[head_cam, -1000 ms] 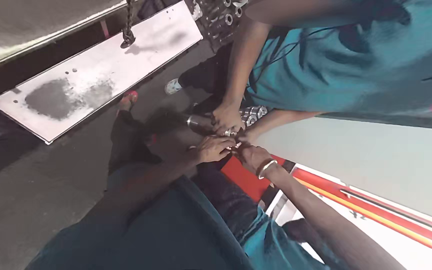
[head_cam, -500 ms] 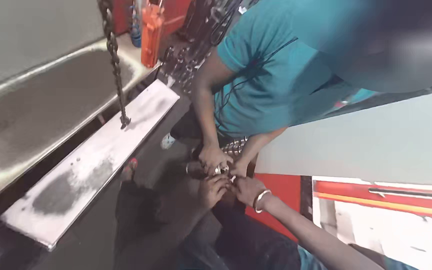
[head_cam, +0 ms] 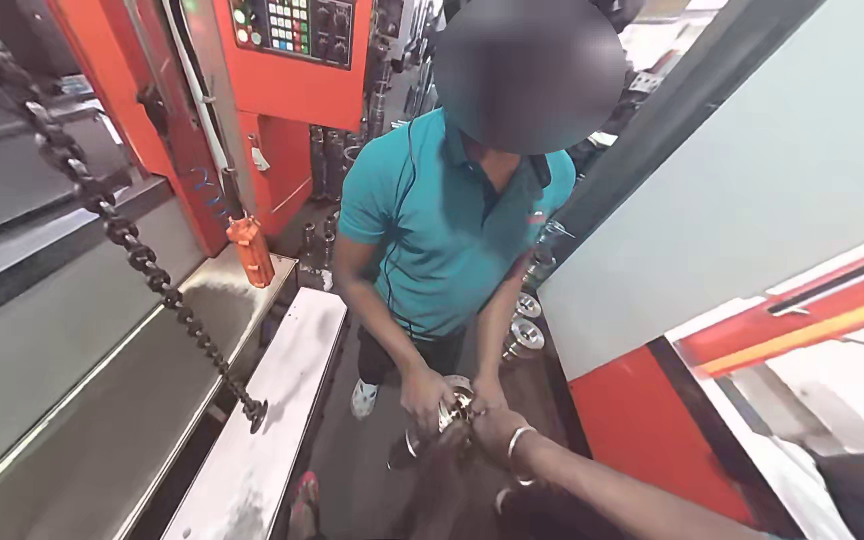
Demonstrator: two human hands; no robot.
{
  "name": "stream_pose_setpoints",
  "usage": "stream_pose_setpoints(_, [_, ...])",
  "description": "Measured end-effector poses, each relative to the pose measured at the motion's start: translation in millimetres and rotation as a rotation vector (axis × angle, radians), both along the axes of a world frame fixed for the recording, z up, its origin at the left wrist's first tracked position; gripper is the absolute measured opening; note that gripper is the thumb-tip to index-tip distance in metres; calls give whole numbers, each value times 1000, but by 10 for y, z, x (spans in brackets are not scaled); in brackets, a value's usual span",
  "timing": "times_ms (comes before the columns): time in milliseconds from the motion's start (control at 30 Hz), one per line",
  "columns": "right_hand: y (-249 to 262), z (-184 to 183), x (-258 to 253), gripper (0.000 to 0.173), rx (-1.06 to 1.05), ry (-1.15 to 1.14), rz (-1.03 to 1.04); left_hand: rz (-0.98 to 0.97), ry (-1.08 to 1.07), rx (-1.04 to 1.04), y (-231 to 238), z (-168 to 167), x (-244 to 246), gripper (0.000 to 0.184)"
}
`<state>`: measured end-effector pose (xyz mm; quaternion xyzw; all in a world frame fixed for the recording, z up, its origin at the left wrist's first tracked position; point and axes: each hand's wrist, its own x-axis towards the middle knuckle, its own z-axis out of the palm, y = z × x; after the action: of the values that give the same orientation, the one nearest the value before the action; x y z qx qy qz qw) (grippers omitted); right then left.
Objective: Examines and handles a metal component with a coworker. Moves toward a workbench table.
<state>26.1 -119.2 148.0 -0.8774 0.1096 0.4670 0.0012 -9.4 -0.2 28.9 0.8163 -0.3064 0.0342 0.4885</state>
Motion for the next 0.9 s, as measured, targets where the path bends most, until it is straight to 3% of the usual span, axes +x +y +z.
stream_pose_setpoints(33, [18, 1, 2, 37, -5, 7, -9, -47, 20, -111, -71, -385, 48, 26])
stream_pose_setpoints(67, [41, 11, 5, 37, -16, 10, -21, -74, 91, -126, -112, -567, 66, 27])
stream_pose_setpoints(167, [41, -43, -6, 42, -22, -60, -124, -41, 122, -102, -170, -695, 63, 27])
stream_pose_setpoints(267, [-25, -97, -37, 39, -48, -44, -1, -20, 105, -124, -209, -673, 51, 26])
stream_pose_setpoints(400, [8, 81, -5, 42, -112, 33, 99, -11, 84, -93, -310, -922, 67, 31])
stream_pose_setpoints(533, [-22, 70, -13, 34, -100, 37, 222, 23, 225, -13, -288, -744, 22, 41])
stream_pose_setpoints(633, [31, 73, -4, 38, -78, 41, 126, 64, 233, 18, -261, -730, 18, 51])
stream_pose_setpoints(733, [36, 82, 2, 37, -66, 72, 123, 32, 351, 37, -183, -420, 17, 50])
stream_pose_setpoints(900, [-2, -22, -14, 37, -37, 59, 136, 5, 304, 37, -164, -479, -4, 43])
